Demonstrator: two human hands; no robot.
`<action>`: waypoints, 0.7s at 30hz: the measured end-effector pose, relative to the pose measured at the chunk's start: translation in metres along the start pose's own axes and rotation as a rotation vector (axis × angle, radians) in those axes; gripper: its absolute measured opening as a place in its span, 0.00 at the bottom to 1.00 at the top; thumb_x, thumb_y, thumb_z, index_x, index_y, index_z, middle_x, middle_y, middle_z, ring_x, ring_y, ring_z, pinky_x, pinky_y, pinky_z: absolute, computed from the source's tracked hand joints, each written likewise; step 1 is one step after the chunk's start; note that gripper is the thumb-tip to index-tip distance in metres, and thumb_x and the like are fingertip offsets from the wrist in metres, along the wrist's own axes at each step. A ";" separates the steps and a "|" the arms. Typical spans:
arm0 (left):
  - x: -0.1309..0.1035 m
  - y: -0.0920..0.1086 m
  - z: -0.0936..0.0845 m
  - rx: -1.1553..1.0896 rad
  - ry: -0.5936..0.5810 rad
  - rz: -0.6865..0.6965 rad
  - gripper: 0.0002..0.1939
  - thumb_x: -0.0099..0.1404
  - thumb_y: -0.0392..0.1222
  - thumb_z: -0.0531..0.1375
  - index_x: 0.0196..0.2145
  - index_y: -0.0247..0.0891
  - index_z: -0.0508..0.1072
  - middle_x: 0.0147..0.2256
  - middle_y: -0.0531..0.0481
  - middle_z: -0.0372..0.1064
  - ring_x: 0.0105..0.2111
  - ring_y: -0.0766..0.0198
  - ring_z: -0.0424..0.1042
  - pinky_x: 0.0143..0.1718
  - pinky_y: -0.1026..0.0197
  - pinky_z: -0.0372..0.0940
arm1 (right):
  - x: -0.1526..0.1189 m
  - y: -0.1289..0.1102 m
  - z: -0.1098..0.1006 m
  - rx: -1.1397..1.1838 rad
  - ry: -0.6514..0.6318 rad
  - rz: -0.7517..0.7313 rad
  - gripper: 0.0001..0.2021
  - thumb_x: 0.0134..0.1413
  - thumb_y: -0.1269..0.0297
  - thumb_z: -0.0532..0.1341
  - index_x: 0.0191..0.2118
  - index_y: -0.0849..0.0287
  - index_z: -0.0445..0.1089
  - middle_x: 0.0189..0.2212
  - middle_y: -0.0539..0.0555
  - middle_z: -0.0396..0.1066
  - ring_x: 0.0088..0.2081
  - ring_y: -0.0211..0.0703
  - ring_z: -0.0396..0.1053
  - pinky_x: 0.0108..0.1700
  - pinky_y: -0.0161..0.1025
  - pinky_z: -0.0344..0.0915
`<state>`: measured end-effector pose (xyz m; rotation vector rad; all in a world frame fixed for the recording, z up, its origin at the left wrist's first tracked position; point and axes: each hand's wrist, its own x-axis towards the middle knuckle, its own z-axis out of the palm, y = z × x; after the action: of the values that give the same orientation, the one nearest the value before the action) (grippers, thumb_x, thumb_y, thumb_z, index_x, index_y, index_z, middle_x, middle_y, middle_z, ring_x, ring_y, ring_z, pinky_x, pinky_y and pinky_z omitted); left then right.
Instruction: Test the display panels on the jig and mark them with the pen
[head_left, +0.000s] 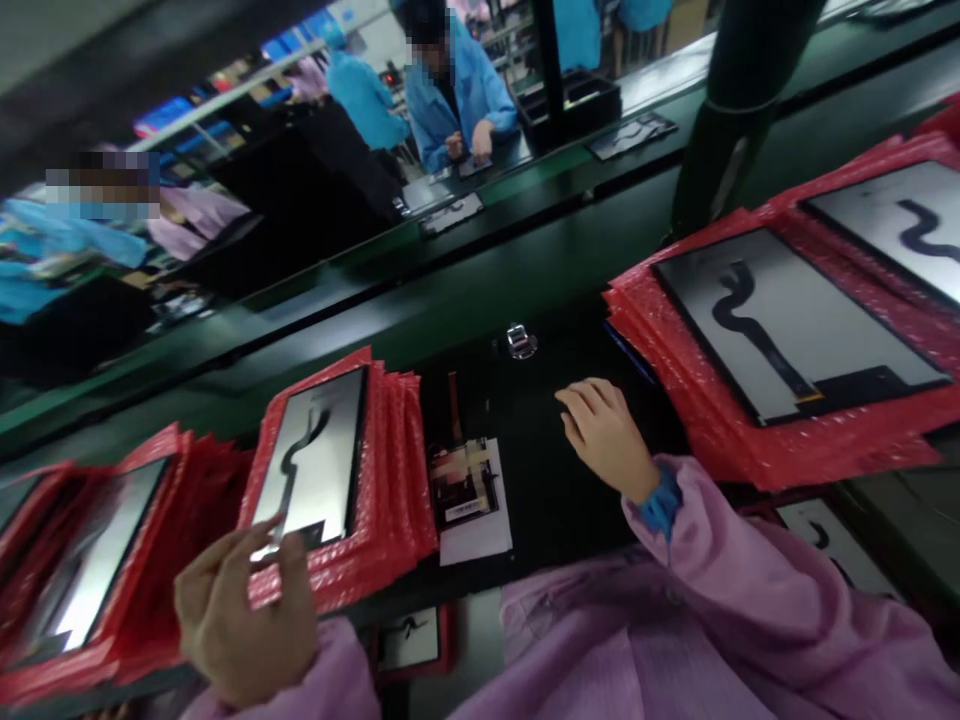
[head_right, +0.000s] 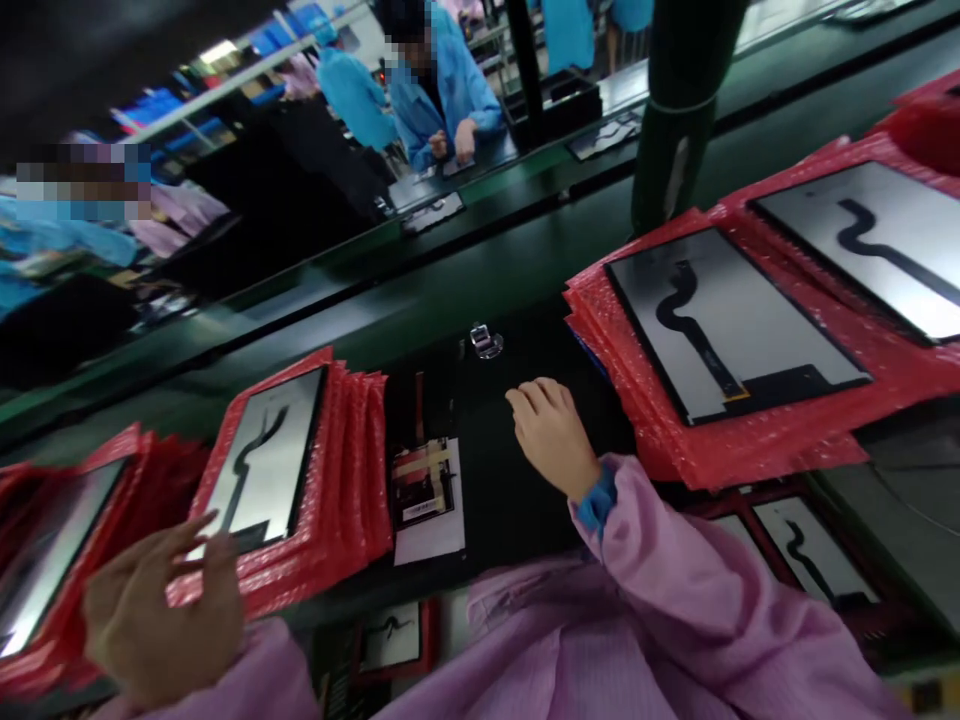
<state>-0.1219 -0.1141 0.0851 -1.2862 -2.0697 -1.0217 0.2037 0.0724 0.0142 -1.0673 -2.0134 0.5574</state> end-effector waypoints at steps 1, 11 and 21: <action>-0.009 0.012 0.006 -0.031 -0.004 0.118 0.15 0.61 0.46 0.67 0.47 0.57 0.80 0.41 0.54 0.76 0.42 0.52 0.74 0.53 0.42 0.69 | -0.016 -0.006 -0.010 -0.165 0.092 -0.092 0.14 0.62 0.75 0.57 0.51 0.60 0.71 0.48 0.60 0.73 0.55 0.54 0.65 0.59 0.53 0.61; -0.077 0.154 0.086 -0.779 -0.629 0.334 0.12 0.69 0.36 0.57 0.45 0.40 0.79 0.38 0.45 0.78 0.38 0.61 0.78 0.40 0.61 0.74 | -0.095 0.008 -0.103 -0.755 0.576 0.103 0.09 0.61 0.67 0.65 0.47 0.58 0.70 0.48 0.62 0.73 0.51 0.55 0.70 0.55 0.54 0.66; -0.108 0.283 0.130 -1.648 -1.264 -0.510 0.30 0.66 0.56 0.63 0.58 0.33 0.71 0.52 0.35 0.73 0.50 0.51 0.75 0.54 0.49 0.68 | -0.092 0.018 -0.124 -0.592 0.604 0.001 0.07 0.63 0.56 0.63 0.34 0.51 0.71 0.35 0.56 0.77 0.38 0.52 0.75 0.45 0.54 0.66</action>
<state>0.1775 0.0109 0.0237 -2.6735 -2.1075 -3.1151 0.3438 0.0079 0.0376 -1.3710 -1.6474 -0.3692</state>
